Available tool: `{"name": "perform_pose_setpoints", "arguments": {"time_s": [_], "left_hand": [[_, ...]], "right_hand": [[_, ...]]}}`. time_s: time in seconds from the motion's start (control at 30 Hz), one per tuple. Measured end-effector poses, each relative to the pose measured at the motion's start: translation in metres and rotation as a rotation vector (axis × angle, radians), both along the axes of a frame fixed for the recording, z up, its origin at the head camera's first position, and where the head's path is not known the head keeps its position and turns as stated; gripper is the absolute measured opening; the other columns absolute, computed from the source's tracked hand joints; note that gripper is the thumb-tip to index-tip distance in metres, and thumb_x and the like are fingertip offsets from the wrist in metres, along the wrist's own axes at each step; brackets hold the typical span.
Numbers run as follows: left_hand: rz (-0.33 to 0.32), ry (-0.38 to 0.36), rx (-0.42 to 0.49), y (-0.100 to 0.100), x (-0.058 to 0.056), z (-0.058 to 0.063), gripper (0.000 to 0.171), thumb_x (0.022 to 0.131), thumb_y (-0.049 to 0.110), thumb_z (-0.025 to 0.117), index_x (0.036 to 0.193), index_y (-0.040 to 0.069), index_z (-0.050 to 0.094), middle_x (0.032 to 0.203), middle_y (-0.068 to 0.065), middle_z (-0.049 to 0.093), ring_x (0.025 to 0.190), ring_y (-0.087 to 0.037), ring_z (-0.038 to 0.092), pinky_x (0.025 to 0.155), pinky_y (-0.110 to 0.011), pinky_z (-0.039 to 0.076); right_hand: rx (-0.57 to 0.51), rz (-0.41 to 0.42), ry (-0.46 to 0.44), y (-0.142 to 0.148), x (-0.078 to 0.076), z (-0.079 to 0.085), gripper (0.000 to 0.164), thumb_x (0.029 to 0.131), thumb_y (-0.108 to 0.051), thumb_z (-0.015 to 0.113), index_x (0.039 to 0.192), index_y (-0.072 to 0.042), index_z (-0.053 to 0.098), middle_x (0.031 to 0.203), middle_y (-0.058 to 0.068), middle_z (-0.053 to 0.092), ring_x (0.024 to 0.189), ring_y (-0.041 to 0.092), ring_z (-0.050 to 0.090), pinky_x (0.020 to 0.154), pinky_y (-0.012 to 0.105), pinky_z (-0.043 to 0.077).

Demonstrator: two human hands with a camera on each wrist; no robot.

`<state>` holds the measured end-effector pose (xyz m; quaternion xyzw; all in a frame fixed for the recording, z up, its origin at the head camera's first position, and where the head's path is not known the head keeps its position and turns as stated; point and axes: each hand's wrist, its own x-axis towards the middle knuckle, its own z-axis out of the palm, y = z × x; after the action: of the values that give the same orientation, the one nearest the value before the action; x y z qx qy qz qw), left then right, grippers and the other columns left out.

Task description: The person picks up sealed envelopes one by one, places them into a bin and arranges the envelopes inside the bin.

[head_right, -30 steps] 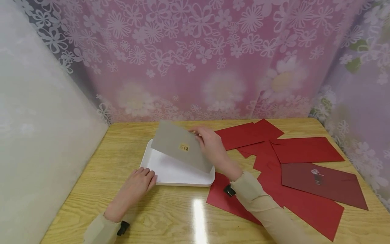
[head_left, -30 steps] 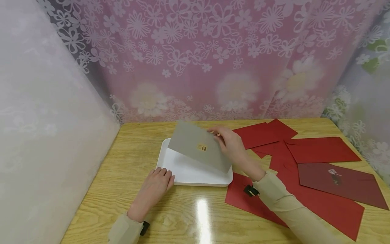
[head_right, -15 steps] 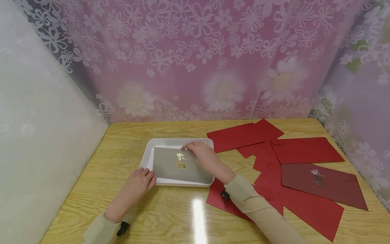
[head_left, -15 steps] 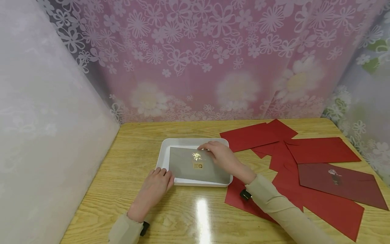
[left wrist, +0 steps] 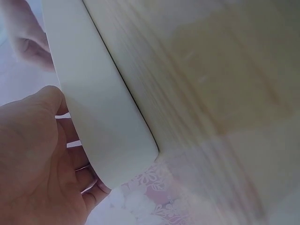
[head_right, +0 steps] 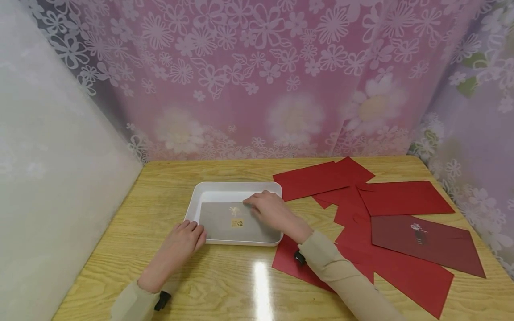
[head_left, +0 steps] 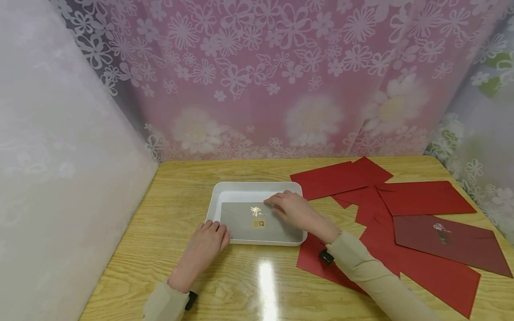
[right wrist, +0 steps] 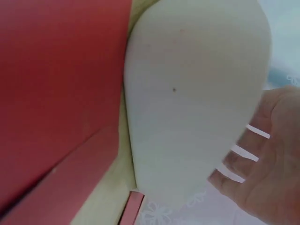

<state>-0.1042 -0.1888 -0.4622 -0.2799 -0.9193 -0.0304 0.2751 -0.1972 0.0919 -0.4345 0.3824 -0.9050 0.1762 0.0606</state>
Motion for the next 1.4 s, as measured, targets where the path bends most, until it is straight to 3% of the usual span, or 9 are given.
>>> {"name": "perform_pose_setpoints", "arguments": {"time_s": [0.2,0.43,0.63,0.87,1.17,1.4], "left_hand": [[-0.009,0.015,-0.004,-0.001,-0.001,-0.001,0.033,0.089,0.014,0.07,0.069,0.013,0.043,0.063,0.003,0.031,0.06,-0.016,0.031,0.057,-0.027,0.028],[0.005,-0.009,-0.006,-0.001,0.001,-0.001,0.033,0.092,0.015,0.067,0.07,0.013,0.042,0.063,0.003,0.031,0.061,-0.016,0.03,0.059,-0.027,0.027],[0.018,-0.01,-0.01,0.0,0.002,0.001,0.034,0.091,0.015,0.068,0.069,0.013,0.042,0.064,0.003,0.028,0.061,-0.015,0.027,0.059,-0.026,0.026],[0.014,-0.004,-0.013,0.0,0.001,0.001,0.033,0.091,0.016,0.068,0.07,0.013,0.043,0.064,0.004,0.028,0.061,-0.015,0.027,0.059,-0.026,0.026],[0.015,-0.02,-0.012,0.0,0.001,-0.001,0.033,0.091,0.016,0.068,0.069,0.013,0.044,0.063,0.002,0.033,0.061,-0.016,0.03,0.059,-0.027,0.027],[-0.007,-0.001,0.004,0.001,0.0,0.0,0.034,0.091,0.015,0.068,0.068,0.012,0.043,0.062,0.001,0.034,0.06,-0.017,0.032,0.057,-0.027,0.028]], "right_hand": [[-0.108,-0.047,0.063,0.013,0.006,0.013,0.02,0.091,-0.014,0.075,0.111,-0.013,0.074,0.109,0.004,0.074,0.1,0.025,0.069,0.088,0.045,0.055],[-0.23,-0.132,0.147,0.039,0.019,0.033,0.009,0.093,-0.019,0.073,0.1,-0.014,0.07,0.094,-0.003,0.07,0.079,0.016,0.056,0.065,0.031,0.049],[-0.239,-0.182,0.232,0.067,0.027,0.044,0.014,0.088,-0.016,0.078,0.098,-0.014,0.068,0.09,-0.004,0.069,0.082,0.015,0.06,0.061,0.03,0.05],[-0.201,-0.252,0.275,0.106,0.043,0.046,0.018,0.084,-0.015,0.081,0.097,-0.016,0.069,0.089,-0.005,0.068,0.078,0.014,0.059,0.055,0.027,0.045],[-0.067,-0.323,0.22,0.146,0.068,0.029,0.024,0.079,-0.017,0.084,0.098,-0.017,0.07,0.085,-0.004,0.065,0.071,0.016,0.061,0.049,0.023,0.04],[0.082,-0.344,0.058,0.159,0.084,0.013,0.022,0.081,-0.025,0.084,0.096,-0.016,0.07,0.086,-0.003,0.064,0.073,0.014,0.062,0.051,0.024,0.044]]}}
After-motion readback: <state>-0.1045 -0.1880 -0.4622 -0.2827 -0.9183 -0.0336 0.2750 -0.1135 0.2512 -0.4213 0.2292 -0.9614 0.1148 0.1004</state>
